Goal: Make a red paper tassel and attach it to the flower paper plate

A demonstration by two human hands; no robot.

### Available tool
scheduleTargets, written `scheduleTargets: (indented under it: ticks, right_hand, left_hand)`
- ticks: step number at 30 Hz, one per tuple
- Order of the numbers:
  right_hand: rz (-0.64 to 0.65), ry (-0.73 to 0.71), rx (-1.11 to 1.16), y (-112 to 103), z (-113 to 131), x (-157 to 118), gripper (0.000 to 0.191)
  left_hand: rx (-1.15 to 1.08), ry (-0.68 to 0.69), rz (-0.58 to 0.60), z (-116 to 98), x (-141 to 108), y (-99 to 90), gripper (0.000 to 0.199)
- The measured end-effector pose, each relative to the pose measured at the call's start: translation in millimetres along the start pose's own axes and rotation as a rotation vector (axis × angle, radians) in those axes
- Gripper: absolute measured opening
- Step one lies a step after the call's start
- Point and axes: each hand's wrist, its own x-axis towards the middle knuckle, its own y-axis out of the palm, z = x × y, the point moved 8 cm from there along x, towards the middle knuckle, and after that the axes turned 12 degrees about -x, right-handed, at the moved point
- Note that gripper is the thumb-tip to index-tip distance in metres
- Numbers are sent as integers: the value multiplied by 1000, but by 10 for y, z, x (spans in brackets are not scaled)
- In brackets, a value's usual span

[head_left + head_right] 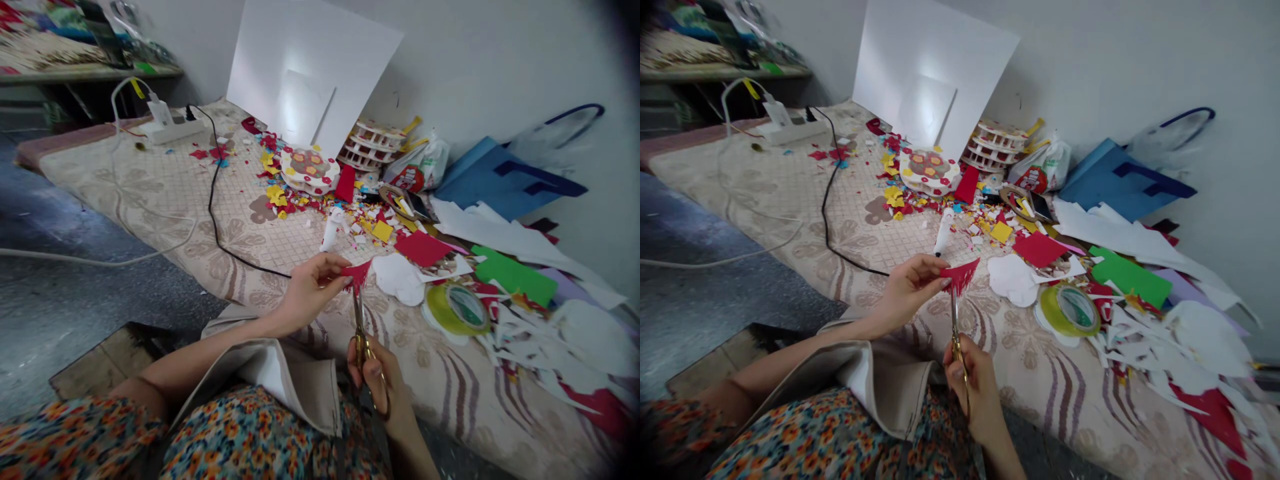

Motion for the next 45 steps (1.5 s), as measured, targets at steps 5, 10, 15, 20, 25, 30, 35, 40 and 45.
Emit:
scheduleTargets:
  ticks: [5,10,15,20,25,30,35,40,45]
  right_hand:
    - [-6,-5,7,-9,2,13,59]
    - [1,-13,-4,-2,3,17,59]
    - [-11,-19,4,-14,11,6,56]
    - [-12,-22,-17,-22,44,10,55]
    - [0,-1,-3,-20,51,9,55]
    - [-3,5,21,-13,50,20,53]
    - [-8,8,22,-12,43,18,53]
    - [-4,23,4,-18,47,13,53]
    - [-2,44,-5,-17,61,20,55]
  left_hand:
    - [26,7,-2,-14,2,1,19]
    - [19,19,-1,-28,3,7,17]
    - [21,32,-4,-25,-4,10,17]
    - [37,45,-2,-50,-8,19,16]
    - [37,47,-6,-62,-7,17,16]
    - [47,45,-14,-54,-6,8,17]
    - [64,61,-17,-65,-10,3,17]
    - [45,56,-7,-64,-12,15,17]
    - [29,59,-18,-56,-16,15,16]
